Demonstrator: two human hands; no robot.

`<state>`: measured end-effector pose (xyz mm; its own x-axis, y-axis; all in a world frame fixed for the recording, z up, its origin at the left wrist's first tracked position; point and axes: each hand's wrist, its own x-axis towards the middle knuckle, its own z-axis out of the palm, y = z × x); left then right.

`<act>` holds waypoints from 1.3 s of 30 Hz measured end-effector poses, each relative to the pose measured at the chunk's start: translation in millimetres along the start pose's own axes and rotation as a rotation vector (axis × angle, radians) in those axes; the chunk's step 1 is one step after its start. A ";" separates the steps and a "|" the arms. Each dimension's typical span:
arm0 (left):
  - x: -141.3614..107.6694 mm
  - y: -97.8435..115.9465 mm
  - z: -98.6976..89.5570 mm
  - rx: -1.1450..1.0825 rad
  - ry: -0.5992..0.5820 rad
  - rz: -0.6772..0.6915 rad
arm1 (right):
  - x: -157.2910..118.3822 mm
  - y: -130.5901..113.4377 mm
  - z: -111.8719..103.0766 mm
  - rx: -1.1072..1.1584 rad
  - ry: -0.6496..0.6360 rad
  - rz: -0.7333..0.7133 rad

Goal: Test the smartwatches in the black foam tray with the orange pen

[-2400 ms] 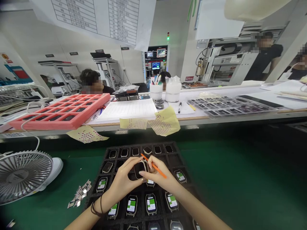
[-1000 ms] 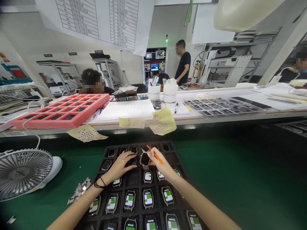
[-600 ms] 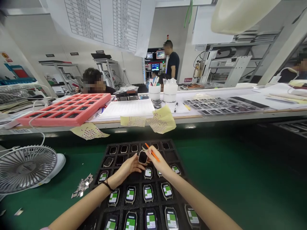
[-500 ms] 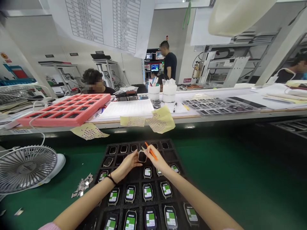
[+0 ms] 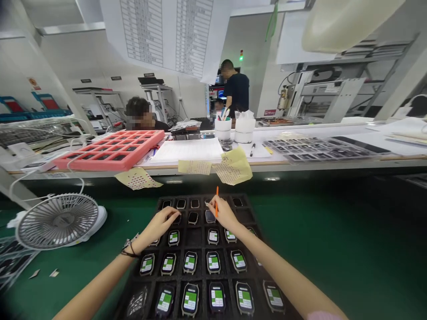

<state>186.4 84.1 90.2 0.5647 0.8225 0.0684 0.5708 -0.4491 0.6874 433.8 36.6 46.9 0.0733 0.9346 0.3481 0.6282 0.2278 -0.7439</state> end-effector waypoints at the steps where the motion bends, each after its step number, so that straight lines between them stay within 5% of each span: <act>1: -9.7 -3.7 -8.8 0.061 0.003 -0.018 | -2.3 -7.1 2.2 -0.025 -0.023 -0.011; 6: -52.1 -20.5 -32.4 0.272 -0.020 -0.115 | -8.8 -25.4 14.9 -0.165 -0.137 -0.050; 11: -75.4 -35.9 -38.1 0.324 -0.049 -0.147 | -7.8 -4.0 6.8 -0.206 -0.182 -0.018; 20: -80.1 -49.5 -38.9 0.272 -0.063 -0.128 | -16.2 10.4 -6.4 -0.031 -0.307 -0.052; 29: -83.3 -45.8 -40.8 0.268 -0.056 -0.142 | -8.5 16.4 -0.4 -0.049 -0.219 -0.022; 34: -85.2 -42.5 -38.1 0.359 -0.080 -0.151 | -16.0 -17.4 7.2 -0.070 -0.166 -0.022; 39: -77.0 -35.4 -19.2 0.477 -0.091 -0.149 | -24.9 -68.6 54.8 -0.061 -0.301 -0.012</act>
<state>111.2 43.3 74.6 0.4941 0.8655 -0.0825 0.8457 -0.4565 0.2764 346.4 12.7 58.0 -0.1614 0.9729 0.1656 0.6734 0.2312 -0.7022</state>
